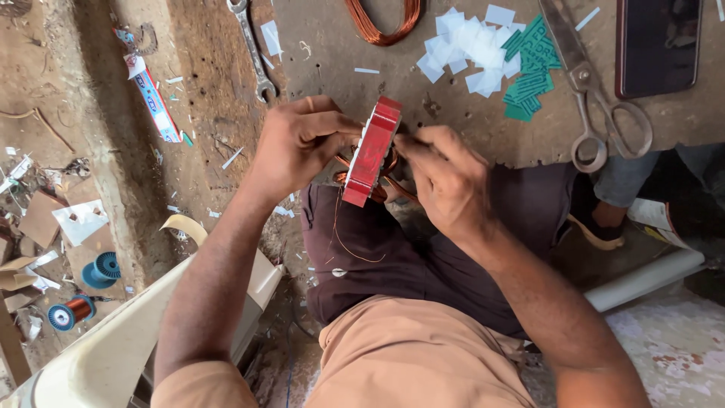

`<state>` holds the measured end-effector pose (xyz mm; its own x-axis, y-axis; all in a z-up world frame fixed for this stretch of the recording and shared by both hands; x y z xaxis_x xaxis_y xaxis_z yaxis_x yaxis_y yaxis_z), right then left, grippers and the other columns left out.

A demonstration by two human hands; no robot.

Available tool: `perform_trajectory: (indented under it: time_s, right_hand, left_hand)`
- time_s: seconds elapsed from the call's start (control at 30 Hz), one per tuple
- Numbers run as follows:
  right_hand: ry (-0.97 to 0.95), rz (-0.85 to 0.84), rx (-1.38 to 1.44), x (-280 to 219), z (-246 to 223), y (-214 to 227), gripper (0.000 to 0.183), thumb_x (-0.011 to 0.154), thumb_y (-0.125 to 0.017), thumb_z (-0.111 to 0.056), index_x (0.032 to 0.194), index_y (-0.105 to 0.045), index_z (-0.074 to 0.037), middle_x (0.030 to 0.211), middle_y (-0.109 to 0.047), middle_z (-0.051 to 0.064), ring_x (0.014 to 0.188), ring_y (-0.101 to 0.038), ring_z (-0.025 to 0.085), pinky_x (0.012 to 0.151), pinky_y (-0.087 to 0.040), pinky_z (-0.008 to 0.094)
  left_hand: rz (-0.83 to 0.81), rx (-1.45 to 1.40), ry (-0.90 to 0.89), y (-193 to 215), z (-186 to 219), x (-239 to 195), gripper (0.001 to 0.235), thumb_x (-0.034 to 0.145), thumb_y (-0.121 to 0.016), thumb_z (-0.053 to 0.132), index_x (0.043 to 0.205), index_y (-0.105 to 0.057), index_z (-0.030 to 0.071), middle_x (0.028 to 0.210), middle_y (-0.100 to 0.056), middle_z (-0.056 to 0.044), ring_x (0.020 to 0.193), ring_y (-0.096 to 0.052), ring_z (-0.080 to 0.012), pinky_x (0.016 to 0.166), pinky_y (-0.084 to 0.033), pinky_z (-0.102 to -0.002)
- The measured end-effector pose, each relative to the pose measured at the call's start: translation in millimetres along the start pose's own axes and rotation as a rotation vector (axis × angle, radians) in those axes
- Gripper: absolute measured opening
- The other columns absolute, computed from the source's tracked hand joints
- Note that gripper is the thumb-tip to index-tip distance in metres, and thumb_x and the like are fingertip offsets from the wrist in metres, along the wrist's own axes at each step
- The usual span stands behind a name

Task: Repairing and winding copper wire into an electromechanical motor component.

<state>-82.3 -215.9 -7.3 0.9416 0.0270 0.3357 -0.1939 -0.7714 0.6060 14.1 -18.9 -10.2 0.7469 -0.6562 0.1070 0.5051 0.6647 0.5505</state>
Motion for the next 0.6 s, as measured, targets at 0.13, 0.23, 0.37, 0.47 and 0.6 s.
perform_trajectory:
  time_s: [0.13, 0.23, 0.37, 0.47, 0.6]
  right_hand:
    - [0.111, 0.057, -0.069, -0.2, -1.1, 1.0, 0.021, 0.095, -0.073, 0.006, 0.115, -0.074, -0.001, 0.105, -0.067, 0.01, 0.09, -0.07, 0.028, 0.079, -0.057, 0.039]
    - [0.096, 0.023, -0.074, 2.0, -2.9, 3.1, 0.02, 0.094, -0.074, 0.007, 0.113, -0.074, 0.001, 0.105, -0.066, 0.012, 0.088, -0.069, 0.028, 0.077, -0.057, 0.039]
    - [0.067, 0.008, -0.118, 2.7, 2.9, 0.7, 0.02, 0.093, -0.075, 0.008, 0.111, -0.076, 0.001, 0.099, -0.064, 0.014, 0.084, -0.068, 0.028, 0.072, -0.056, 0.039]
    - [0.122, 0.07, -0.077, -0.4, 5.5, -2.1, 0.02, 0.094, -0.076, 0.007, 0.112, -0.076, 0.0, 0.102, -0.066, 0.007, 0.086, -0.07, 0.026, 0.075, -0.057, 0.038]
    - [0.135, 0.056, -0.08, 4.5, -4.4, 3.7, 0.02, 0.092, -0.073, 0.008, 0.112, -0.074, 0.0, 0.106, -0.065, 0.009, 0.09, -0.071, 0.028, 0.079, -0.058, 0.039]
  left_hand:
    - [0.076, 0.076, -0.066, 2.0, 8.9, 1.2, 0.019, 0.089, -0.079, -0.002, 0.107, -0.077, 0.007, 0.095, -0.073, -0.006, 0.086, -0.073, -0.0192, 0.072, -0.057, -0.032]
    - [0.104, 0.142, -0.148, 2.1, 13.9, 2.0, 0.023, 0.086, -0.079, -0.003, 0.107, -0.077, 0.007, 0.098, -0.072, -0.006, 0.089, -0.072, -0.0221, 0.075, -0.057, -0.034]
    - [0.067, 0.083, -0.104, 0.0, 6.3, -0.9, 0.023, 0.087, -0.078, -0.006, 0.106, -0.076, 0.008, 0.097, -0.07, -0.005, 0.089, -0.072, -0.0192, 0.075, -0.058, -0.032]
    - [0.086, 0.065, -0.029, -1.5, 1.8, -0.9, 0.024, 0.086, -0.078, -0.007, 0.105, -0.076, 0.007, 0.09, -0.067, -0.005, 0.083, -0.07, -0.0171, 0.071, -0.057, -0.032]
    - [0.099, 0.102, -0.013, -2.0, -0.7, -0.8, 0.028, 0.082, -0.077, -0.01, 0.104, -0.079, 0.007, 0.086, -0.067, -0.006, 0.08, -0.069, -0.0183, 0.067, -0.055, -0.034]
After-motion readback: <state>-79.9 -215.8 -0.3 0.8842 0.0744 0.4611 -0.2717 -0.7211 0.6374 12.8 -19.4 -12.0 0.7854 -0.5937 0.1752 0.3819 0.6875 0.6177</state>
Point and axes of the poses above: each hand's wrist, its own x-axis towards the middle knuckle, its own y-axis out of the back of the hand, z = x × y, the point moved 4 cm from there along x, towards the middle knuckle
